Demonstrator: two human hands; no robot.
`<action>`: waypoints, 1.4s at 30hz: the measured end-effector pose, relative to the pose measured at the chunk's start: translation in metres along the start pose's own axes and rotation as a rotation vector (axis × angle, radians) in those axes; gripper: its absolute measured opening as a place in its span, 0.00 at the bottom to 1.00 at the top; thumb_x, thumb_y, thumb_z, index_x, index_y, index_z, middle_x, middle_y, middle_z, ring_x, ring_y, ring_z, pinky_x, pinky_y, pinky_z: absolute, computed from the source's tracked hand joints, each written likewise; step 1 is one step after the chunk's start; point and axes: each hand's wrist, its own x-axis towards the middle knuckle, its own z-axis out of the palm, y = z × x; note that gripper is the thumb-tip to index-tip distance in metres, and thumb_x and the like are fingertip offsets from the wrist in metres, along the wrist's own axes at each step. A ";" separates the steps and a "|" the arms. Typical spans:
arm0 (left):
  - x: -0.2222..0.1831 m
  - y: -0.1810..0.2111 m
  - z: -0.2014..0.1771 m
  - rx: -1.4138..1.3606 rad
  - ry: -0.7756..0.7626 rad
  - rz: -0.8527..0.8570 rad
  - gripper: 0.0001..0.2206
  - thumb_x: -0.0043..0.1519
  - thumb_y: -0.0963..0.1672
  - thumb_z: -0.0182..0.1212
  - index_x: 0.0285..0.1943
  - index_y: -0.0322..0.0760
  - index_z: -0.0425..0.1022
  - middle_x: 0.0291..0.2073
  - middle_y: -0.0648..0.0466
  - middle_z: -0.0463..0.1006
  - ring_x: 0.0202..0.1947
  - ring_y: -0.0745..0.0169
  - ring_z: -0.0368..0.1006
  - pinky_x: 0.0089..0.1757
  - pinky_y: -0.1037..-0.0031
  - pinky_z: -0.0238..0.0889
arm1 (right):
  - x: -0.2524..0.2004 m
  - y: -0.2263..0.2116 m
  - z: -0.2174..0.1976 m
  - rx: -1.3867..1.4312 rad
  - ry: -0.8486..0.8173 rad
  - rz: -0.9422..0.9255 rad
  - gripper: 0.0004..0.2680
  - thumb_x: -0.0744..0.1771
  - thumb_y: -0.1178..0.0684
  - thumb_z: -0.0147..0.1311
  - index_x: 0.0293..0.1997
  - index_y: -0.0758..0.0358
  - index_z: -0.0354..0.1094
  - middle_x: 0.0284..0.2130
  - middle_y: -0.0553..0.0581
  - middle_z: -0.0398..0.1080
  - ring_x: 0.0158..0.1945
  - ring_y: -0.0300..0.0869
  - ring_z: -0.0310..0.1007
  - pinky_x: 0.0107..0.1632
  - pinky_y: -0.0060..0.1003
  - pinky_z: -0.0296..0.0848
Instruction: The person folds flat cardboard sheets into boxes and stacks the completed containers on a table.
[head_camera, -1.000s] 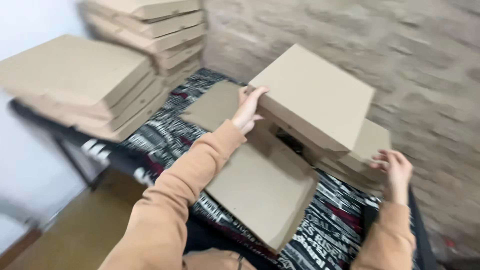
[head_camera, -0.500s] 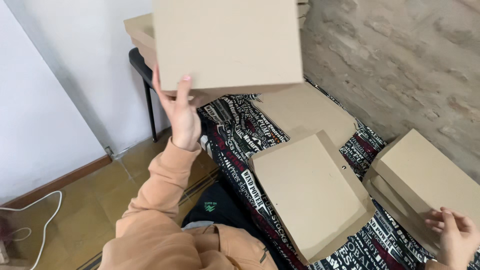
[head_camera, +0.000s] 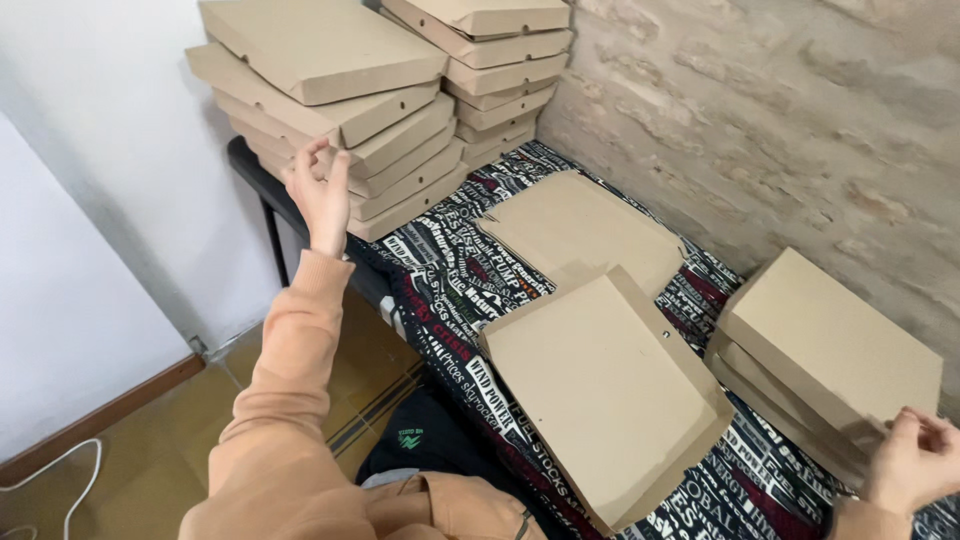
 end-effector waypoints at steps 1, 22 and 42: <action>-0.016 0.006 0.009 -0.011 -0.022 0.000 0.17 0.70 0.52 0.74 0.67 0.54 0.88 0.63 0.56 0.84 0.66 0.58 0.70 0.61 0.67 0.68 | 0.000 -0.019 -0.003 -0.019 0.014 0.008 0.04 0.87 0.67 0.68 0.73 0.69 0.85 0.57 0.66 0.87 0.56 0.48 0.89 0.59 0.45 0.88; -0.483 0.139 0.474 -0.065 -1.626 -0.186 0.51 0.73 0.76 0.64 0.96 0.51 0.66 0.87 0.42 0.75 0.88 0.42 0.70 0.79 0.38 0.64 | -0.013 -0.016 -0.037 -0.141 0.005 0.832 0.38 0.75 0.18 0.62 0.91 0.56 0.61 0.84 0.75 0.67 0.89 0.70 0.63 0.87 0.67 0.63; -0.412 0.227 0.365 -0.598 -1.315 -0.940 0.56 0.64 0.53 0.84 0.97 0.42 0.46 0.89 0.26 0.51 0.82 0.07 0.64 0.58 0.14 0.81 | -0.004 -0.124 -0.014 0.450 0.130 0.555 0.37 0.78 0.09 0.32 0.86 0.48 0.65 0.71 0.62 0.63 0.73 0.59 0.68 0.68 0.62 0.75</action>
